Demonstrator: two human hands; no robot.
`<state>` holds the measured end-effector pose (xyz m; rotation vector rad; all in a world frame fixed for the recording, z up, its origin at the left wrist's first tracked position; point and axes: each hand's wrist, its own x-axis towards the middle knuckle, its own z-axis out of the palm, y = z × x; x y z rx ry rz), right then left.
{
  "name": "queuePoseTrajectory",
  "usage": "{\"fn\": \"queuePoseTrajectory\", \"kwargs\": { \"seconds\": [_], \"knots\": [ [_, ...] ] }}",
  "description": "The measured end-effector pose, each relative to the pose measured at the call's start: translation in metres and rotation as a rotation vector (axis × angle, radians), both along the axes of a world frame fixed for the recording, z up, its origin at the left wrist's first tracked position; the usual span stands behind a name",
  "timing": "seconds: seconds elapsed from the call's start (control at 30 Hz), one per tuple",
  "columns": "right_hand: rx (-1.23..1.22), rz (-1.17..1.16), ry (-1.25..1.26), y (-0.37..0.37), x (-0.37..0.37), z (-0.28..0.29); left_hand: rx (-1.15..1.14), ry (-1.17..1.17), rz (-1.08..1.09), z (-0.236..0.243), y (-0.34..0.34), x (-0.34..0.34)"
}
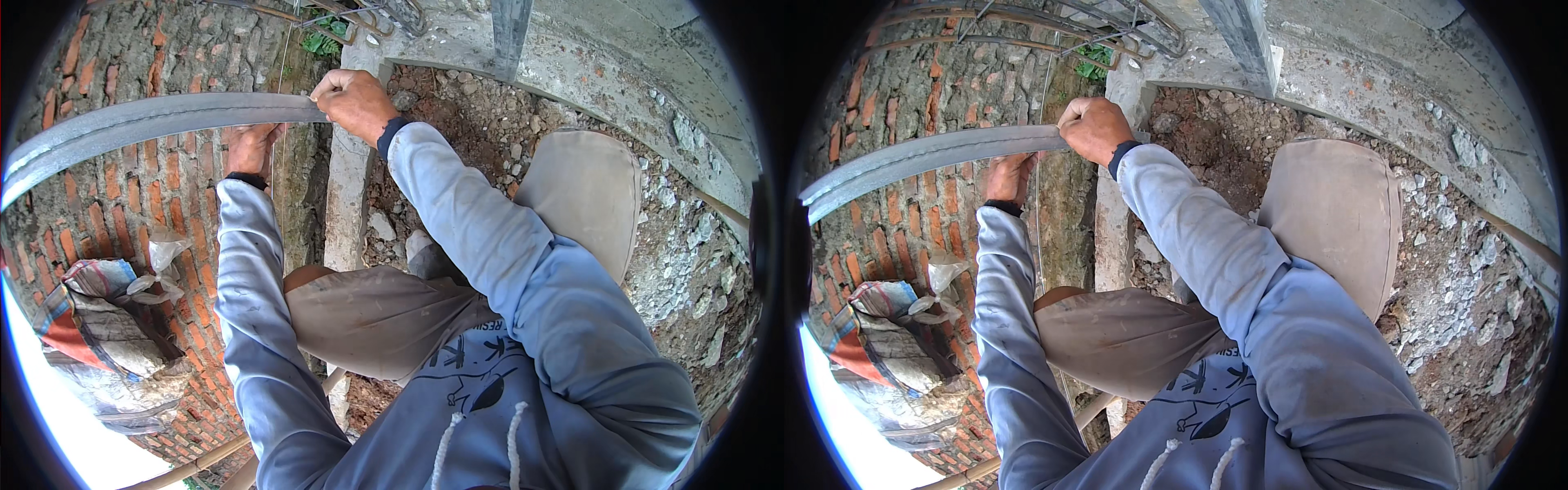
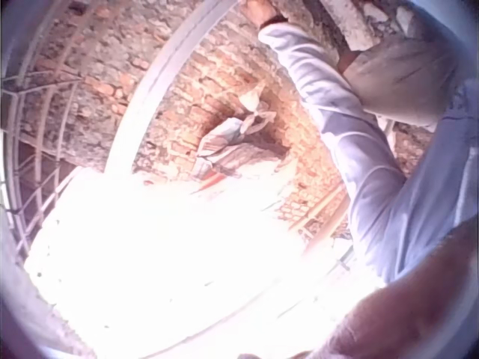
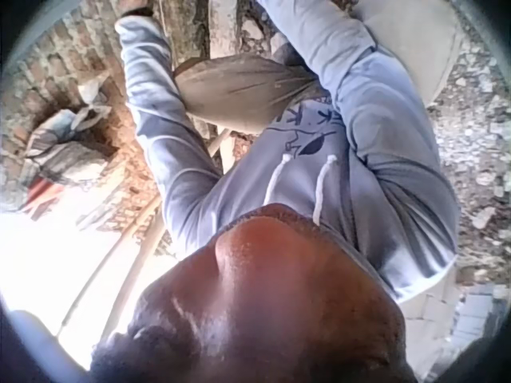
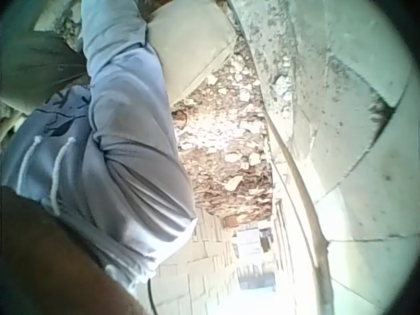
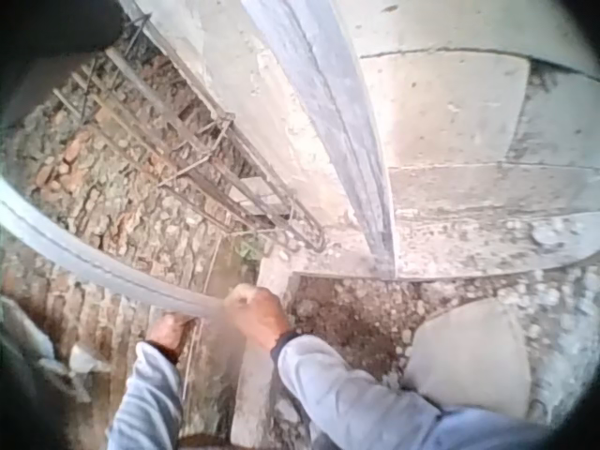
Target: Securing a curved metal frame to a masonry structure using wire and pliers.
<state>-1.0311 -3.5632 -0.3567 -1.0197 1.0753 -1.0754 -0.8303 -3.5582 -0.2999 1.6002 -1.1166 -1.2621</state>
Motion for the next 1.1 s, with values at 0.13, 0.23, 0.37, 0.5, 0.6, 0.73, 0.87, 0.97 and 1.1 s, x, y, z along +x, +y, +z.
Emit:
{"fn": "queuePoseTrajectory", "kwargs": {
  "seconds": [0.13, 0.23, 0.37, 0.5, 0.6, 0.73, 0.87, 0.97, 1.1],
  "knots": [
    [-0.027, -0.008, 0.003, 0.0, 0.0, 0.002, -0.013, -0.007, -0.013, 0.002, -0.001, -0.003],
    [-0.014, -0.001, 0.017, 0.0, 0.001, 0.001, 0.0, -0.055, -0.013, 0.005, 0.0, -0.006],
    [-0.013, -0.003, 0.002, 0.002, 0.003, -0.002, 0.04, -0.114, -0.017, 0.009, 0.003, -0.009],
    [0.019, 0.012, -0.038, 0.002, 0.008, -0.007, 0.056, -0.113, -0.035, 0.01, 0.002, -0.013],
    [0.065, 0.014, -0.08, 0.003, 0.011, -0.007, 0.075, -0.177, -0.067, 0.013, 0.002, -0.016],
    [0.022, -0.017, -0.111, 0.006, 0.009, -0.005, 0.072, -0.19, -0.102, 0.015, 0.003, -0.016],
    [0.132, 0.022, -0.237, 0.008, 0.005, 0.0, 0.093, -0.148, -0.055, 0.01, 0.003, -0.013],
    [0.133, 0.05, -0.265, 0.008, 0.003, 0.002, 0.107, -0.115, 0.006, 0.007, 0.001, -0.01],
    [0.143, 0.08, -0.256, 0.009, 0.002, 0.002, 0.057, -0.094, -0.027, 0.006, 0.001, -0.007]
  ]
}}
